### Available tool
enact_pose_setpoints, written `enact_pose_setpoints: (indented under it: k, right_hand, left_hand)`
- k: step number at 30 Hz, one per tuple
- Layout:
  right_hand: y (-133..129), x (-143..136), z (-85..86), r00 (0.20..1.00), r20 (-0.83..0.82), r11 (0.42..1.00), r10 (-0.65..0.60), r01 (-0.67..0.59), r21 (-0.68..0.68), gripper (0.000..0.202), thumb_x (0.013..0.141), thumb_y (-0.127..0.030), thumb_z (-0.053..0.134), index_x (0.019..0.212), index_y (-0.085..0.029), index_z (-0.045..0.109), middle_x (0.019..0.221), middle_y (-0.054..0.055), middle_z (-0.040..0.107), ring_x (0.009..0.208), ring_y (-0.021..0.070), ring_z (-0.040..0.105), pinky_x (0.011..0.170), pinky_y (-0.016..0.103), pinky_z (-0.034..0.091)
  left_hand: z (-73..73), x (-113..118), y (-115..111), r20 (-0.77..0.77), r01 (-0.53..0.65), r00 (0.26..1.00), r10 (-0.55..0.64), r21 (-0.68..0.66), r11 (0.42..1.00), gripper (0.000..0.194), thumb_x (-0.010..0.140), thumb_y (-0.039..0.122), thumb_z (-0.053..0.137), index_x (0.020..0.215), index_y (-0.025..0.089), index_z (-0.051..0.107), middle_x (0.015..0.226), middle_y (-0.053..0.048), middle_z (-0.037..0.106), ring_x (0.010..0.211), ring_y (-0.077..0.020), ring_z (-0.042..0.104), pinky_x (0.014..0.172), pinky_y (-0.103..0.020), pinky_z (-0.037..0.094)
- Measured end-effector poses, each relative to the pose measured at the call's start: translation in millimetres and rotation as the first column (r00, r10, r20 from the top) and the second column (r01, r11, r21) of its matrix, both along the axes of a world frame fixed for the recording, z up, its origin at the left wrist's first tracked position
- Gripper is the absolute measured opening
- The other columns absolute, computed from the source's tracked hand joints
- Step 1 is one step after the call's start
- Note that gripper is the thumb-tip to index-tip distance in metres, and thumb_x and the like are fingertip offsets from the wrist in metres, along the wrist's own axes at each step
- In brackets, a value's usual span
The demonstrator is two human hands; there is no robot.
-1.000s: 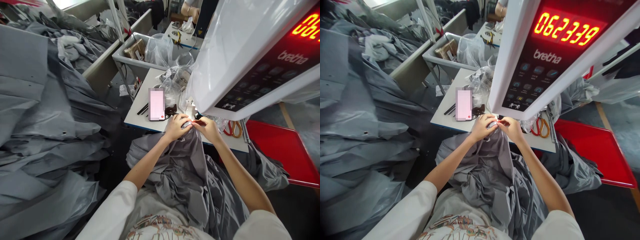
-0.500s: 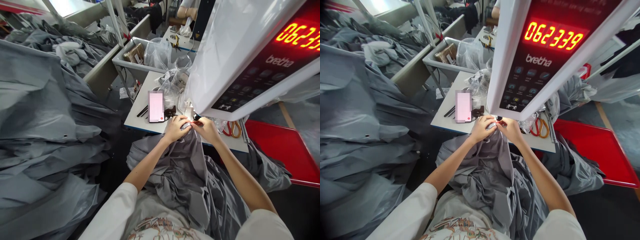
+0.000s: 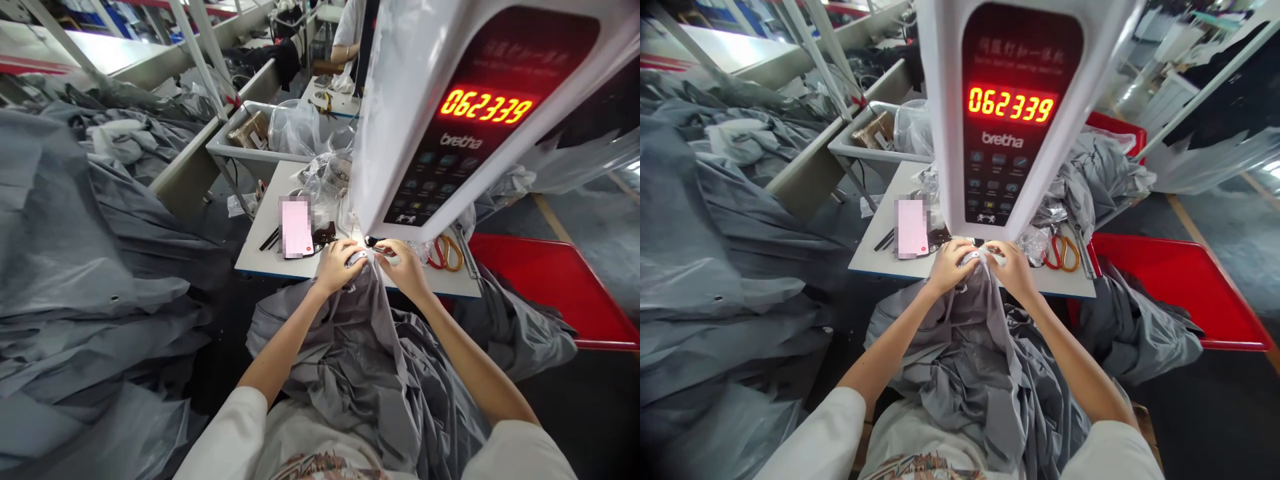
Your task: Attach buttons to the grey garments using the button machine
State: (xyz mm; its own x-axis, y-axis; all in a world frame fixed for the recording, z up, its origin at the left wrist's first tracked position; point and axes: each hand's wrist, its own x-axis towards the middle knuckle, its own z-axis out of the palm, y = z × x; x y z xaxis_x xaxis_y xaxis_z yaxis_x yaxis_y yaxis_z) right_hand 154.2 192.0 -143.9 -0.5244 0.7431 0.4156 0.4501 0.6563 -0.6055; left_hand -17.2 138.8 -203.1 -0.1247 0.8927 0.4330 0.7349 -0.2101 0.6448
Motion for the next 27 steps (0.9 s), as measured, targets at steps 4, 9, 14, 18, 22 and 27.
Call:
enact_pose_setpoints:
  k: [4, 9, 14, 18, 22, 27]
  right_hand:
    - [-9.2, 29.6, -0.5, 0.992, -0.074, 0.992, -0.101, 0.106, 0.068, 0.018, 0.089, -0.026, 0.050, 0.099, -0.021, 0.064, 0.095, 0.005, 0.065, 0.084, 0.0170, 0.060, 0.077, 0.030, 0.049]
    - [28.9, 70.6, 6.5, 0.959, -0.101, 0.949, -0.264, 0.277, 0.150, 0.020, 0.087, -0.024, 0.047, 0.097, -0.020, 0.064, 0.095, 0.007, 0.066, 0.087, 0.0189, 0.060, 0.076, 0.031, 0.049]
    - [128.8, 81.0, 20.2, 0.928, -0.006, 0.917, -0.372, 0.368, 0.151, 0.025, 0.080, -0.018, 0.047, 0.101, -0.016, 0.062, 0.097, 0.009, 0.066, 0.088, 0.0210, 0.061, 0.084, 0.036, 0.047]
    - [163.4, 62.3, 26.3, 0.901, 0.090, 0.897, -0.425, 0.405, 0.178, 0.023, 0.077, -0.015, 0.048, 0.096, -0.016, 0.061, 0.102, 0.011, 0.065, 0.096, 0.0238, 0.058, 0.091, 0.039, 0.043]
    - [125.7, 44.8, 26.2, 0.919, 0.034, 0.884, -0.393, 0.367, 0.291, 0.018, 0.080, -0.018, 0.048, 0.094, -0.018, 0.060, 0.097, 0.010, 0.063, 0.094, 0.0241, 0.055, 0.088, 0.037, 0.043]
    - [66.3, 42.7, 23.1, 0.942, 0.265, 0.937, -0.204, 0.109, 0.331, 0.016, 0.084, -0.019, 0.046, 0.083, -0.018, 0.063, 0.083, 0.008, 0.065, 0.083, 0.0213, 0.057, 0.078, 0.031, 0.041]
  left_hand:
    - [0.7, 1.1, -0.2, -0.001, 0.001, 1.000, -0.001, 0.001, 1.000, 0.022, 0.085, 0.033, 0.062, 0.105, 0.025, 0.065, 0.115, -0.003, 0.060, 0.109, -0.0187, 0.053, 0.098, -0.033, 0.041]
    - [2.5, 2.2, -0.1, -0.011, -0.008, 1.000, 0.008, -0.014, 1.000, 0.021, 0.084, 0.032, 0.063, 0.104, 0.025, 0.066, 0.115, -0.004, 0.059, 0.109, -0.0197, 0.052, 0.099, -0.034, 0.040]
    - [2.4, 2.9, 0.2, -0.024, -0.006, 1.000, 0.006, -0.007, 1.000, 0.021, 0.084, 0.030, 0.063, 0.104, 0.024, 0.066, 0.114, -0.005, 0.059, 0.109, -0.0199, 0.053, 0.099, -0.034, 0.040]
    - [3.1, 3.5, 0.2, -0.036, -0.013, 0.999, 0.013, 0.000, 1.000, 0.020, 0.083, 0.030, 0.064, 0.102, 0.023, 0.066, 0.112, -0.005, 0.060, 0.107, -0.0201, 0.053, 0.098, -0.035, 0.041]
    - [3.8, 3.6, 0.3, -0.037, -0.012, 0.999, 0.012, -0.005, 1.000, 0.020, 0.083, 0.030, 0.064, 0.102, 0.023, 0.066, 0.111, -0.005, 0.060, 0.106, -0.0197, 0.053, 0.096, -0.035, 0.042]
    - [3.9, 3.7, 0.9, -0.033, -0.016, 0.999, 0.015, -0.005, 1.000, 0.020, 0.083, 0.029, 0.065, 0.102, 0.024, 0.066, 0.111, -0.005, 0.059, 0.105, -0.0197, 0.053, 0.096, -0.035, 0.042]
